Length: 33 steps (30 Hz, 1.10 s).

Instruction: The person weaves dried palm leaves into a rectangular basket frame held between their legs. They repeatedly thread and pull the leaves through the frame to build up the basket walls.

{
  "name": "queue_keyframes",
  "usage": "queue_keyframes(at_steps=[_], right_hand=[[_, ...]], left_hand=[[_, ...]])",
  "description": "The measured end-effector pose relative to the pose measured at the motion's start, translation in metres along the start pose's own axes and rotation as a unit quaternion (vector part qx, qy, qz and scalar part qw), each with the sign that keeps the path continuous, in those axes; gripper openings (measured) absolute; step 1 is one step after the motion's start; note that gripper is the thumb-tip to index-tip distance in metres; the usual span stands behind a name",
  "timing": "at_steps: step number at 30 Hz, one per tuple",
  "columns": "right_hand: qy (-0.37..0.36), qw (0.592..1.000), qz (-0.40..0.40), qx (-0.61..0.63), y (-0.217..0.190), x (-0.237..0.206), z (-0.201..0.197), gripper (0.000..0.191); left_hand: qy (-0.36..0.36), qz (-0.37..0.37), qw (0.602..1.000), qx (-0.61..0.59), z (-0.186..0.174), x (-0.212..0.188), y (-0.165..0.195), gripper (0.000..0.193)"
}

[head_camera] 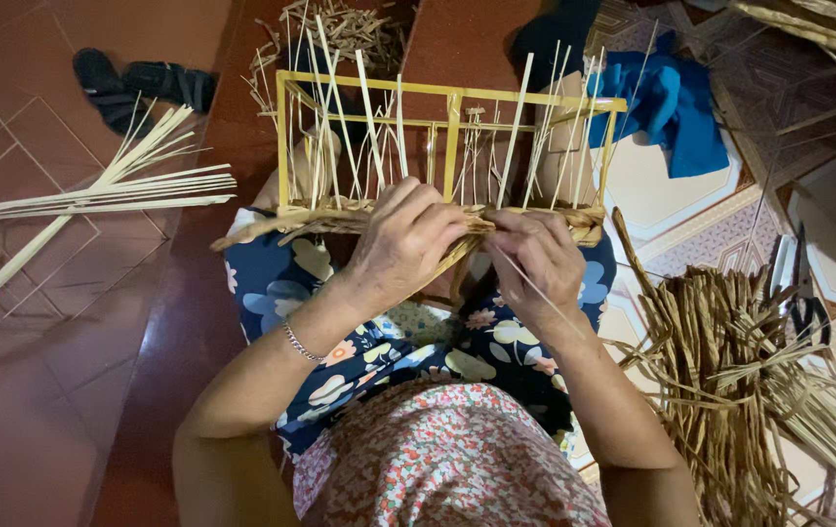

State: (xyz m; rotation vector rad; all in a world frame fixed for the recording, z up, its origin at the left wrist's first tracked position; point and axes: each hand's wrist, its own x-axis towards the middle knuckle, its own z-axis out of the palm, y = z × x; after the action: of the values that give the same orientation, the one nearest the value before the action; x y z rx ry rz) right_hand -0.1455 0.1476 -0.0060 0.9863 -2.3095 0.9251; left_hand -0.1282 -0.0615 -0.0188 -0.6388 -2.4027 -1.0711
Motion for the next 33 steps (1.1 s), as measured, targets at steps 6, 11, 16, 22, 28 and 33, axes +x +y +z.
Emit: queue_keyframes(at_steps=[6,11,16,22,28,33], right_hand=[[0.011,1.0,-0.01,0.006,0.003,-0.007,-0.002,0.024],[-0.063,0.994,0.093,-0.015,0.017,-0.002,0.009,0.017],[-0.072,0.984,0.16,0.0,0.022,0.016,0.013,0.033],[-0.087,0.992,0.068,-0.053,0.003,0.019,0.024,0.029],[-0.153,0.979,0.089,0.098,0.014,0.025,0.011,0.024],[-0.188,0.966,0.042,0.172,0.017,0.03,-0.005,0.031]], left_hand=[[-0.012,0.009,0.999,0.037,0.009,0.009,0.0,0.011],[-0.018,0.034,0.99,0.139,0.021,0.005,-0.004,0.01],[0.043,0.036,0.986,0.16,0.015,-0.019,0.009,0.033],[-0.104,-0.098,0.959,0.245,0.044,-0.061,0.03,0.047],[-0.255,-0.3,0.919,0.018,0.008,-0.055,0.027,0.028],[-0.138,-0.106,0.966,0.191,-0.087,-0.016,0.04,0.017]])
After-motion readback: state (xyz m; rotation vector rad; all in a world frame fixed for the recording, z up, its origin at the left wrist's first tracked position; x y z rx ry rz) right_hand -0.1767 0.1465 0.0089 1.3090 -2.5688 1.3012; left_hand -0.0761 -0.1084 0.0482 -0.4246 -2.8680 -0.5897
